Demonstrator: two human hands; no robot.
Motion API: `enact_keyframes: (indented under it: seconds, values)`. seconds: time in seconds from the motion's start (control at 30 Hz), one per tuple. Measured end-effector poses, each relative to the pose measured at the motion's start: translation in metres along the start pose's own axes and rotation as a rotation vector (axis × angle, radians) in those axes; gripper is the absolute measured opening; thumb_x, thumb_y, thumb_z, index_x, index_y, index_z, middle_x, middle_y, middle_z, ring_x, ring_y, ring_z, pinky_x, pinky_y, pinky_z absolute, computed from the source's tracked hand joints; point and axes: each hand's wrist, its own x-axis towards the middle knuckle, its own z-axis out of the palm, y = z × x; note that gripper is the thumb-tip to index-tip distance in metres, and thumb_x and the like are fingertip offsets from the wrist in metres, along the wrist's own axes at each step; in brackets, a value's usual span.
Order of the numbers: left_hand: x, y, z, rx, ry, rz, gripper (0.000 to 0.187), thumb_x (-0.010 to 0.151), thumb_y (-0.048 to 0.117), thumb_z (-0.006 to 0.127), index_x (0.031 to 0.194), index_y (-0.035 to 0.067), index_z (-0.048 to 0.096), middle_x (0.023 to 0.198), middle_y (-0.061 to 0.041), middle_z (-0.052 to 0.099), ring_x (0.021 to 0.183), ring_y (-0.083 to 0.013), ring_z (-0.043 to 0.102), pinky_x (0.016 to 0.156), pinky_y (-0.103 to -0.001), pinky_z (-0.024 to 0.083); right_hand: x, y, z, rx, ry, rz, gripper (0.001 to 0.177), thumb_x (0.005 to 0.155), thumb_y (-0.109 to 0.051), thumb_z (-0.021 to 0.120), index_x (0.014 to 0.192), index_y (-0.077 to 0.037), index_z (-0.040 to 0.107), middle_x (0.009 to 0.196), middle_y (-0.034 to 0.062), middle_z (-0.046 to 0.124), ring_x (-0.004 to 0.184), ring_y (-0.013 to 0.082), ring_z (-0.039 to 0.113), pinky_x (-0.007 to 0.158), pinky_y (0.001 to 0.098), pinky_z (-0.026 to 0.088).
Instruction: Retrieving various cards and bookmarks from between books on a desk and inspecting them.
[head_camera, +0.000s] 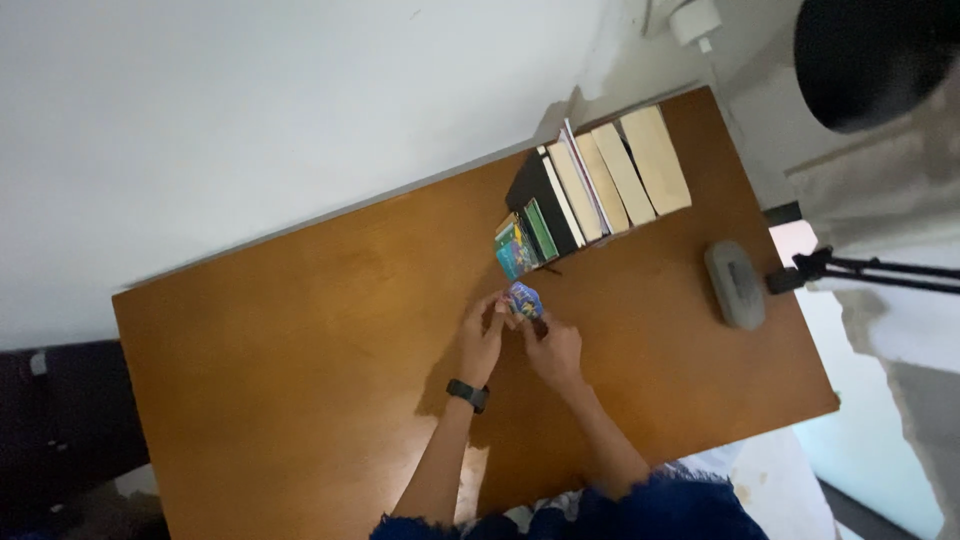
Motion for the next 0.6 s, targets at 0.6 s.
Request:
enact_keyframes:
  seconds: [0.6]
  values:
    - [-0.220, -0.018, -0.058, -0.289, -0.083, 0.029, 0.021, 0.099, 0.019, 0.074, 0.096, -0.002, 0.072, 0.085, 0.000, 0.067, 0.076, -0.0064, 0.058, 0.066, -0.024, 0.046, -0.247, -0.053, -0.037, 0.702, 0.102, 0.441, 0.022, 0.096, -0.019, 0.073, 0.094, 0.003, 0.072, 0.071, 0.0008, 0.061, 0.061, 0.0082, 0.052, 0.053, 0.0270, 0.041]
